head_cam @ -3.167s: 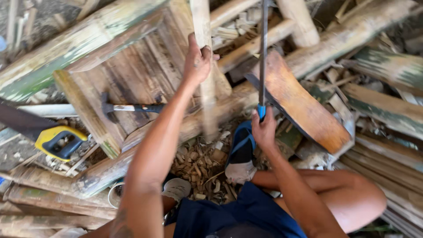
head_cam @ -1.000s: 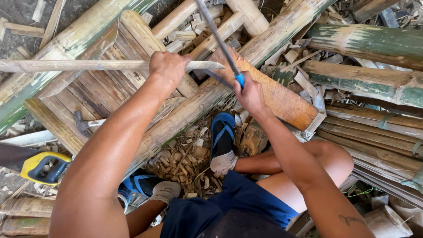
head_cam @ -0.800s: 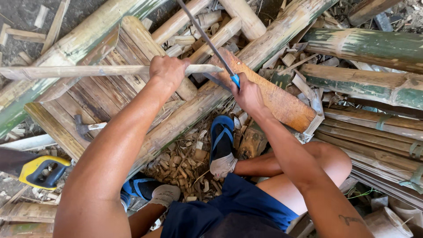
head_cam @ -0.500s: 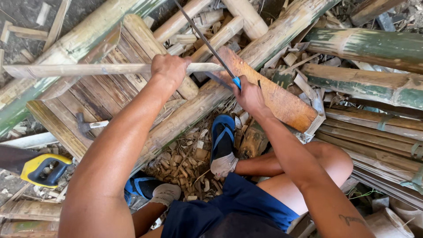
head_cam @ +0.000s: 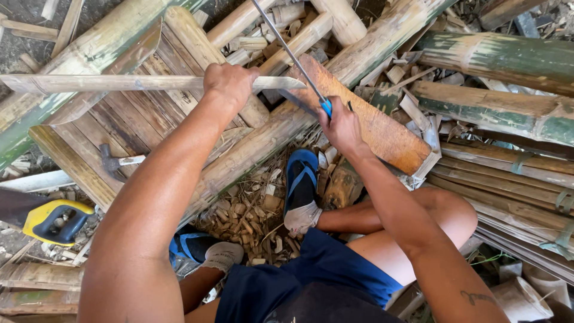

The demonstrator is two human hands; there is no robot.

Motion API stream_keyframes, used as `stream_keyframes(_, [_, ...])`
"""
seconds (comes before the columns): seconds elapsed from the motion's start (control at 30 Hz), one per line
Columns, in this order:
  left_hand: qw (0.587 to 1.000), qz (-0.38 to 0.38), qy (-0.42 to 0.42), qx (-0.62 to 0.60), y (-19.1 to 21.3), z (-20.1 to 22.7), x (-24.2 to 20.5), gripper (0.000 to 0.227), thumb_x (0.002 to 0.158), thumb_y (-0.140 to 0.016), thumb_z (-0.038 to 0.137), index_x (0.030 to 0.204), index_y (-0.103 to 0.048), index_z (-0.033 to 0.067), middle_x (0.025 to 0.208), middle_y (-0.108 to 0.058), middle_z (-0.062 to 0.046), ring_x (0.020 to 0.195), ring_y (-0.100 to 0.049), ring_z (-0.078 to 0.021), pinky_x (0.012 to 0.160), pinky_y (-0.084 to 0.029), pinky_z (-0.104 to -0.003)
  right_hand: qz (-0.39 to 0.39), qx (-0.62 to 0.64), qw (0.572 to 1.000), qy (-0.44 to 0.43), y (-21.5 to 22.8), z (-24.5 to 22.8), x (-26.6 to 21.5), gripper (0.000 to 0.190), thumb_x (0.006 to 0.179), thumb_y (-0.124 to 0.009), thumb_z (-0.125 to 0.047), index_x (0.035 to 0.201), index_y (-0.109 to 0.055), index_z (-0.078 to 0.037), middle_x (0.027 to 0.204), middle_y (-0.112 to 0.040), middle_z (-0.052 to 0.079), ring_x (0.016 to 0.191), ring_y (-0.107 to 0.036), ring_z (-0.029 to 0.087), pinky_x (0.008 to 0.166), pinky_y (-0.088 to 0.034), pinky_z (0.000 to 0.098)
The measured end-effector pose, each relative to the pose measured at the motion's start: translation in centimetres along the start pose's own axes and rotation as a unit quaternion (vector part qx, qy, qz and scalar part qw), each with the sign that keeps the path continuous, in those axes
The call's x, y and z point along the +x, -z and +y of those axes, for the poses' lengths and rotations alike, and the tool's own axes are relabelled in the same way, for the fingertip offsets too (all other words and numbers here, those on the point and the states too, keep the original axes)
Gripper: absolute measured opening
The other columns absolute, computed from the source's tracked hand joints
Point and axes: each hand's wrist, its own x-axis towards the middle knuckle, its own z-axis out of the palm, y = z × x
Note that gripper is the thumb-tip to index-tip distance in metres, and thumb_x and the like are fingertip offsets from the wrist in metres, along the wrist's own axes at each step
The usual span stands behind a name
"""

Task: The person is assembling a bamboo structure by cutting bamboo strips with a knife and hammering them into place. They repeatedly cut, position, and secure the strips to form a flat panel.

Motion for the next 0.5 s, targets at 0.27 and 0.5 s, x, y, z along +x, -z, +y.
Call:
stream_keyframes(0.27, [0.999, 0.050, -0.014, 0.012, -0.7, -0.3, -0.4, 0.046, 0.103, -0.046, 0.010, 0.142, -0.055, 0.0328, 0.091, -0.074, -0.005, 0.083, -0.074, -0.0248, 0.064, -0.056, -0.039, -0.057, -0.004, 0.996, -0.074, 0.0, -0.3, -0.3, 0.024, 0.101, -0.064, -0.026, 0.112, -0.055, -0.007, 0.074, -0.068, 0.025, 0.068, -0.066, 0.049, 0.063, -0.053, 0.0585])
stream_keyframes(0.5, [1.000, 0.008, 0.000, -0.020, -1.2, -0.3, -0.1, 0.049, 0.105, -0.043, 0.009, 0.145, -0.054, 0.0350, 0.101, -0.077, -0.008, 0.089, -0.075, -0.0276, 0.069, -0.057, -0.042, -0.047, -0.039, 0.997, -0.041, 0.0, -0.1, 0.4, 0.028, 0.102, -0.064, -0.030, 0.109, -0.052, -0.006, 0.077, -0.068, 0.026, 0.068, -0.067, 0.049, 0.060, -0.053, 0.0576])
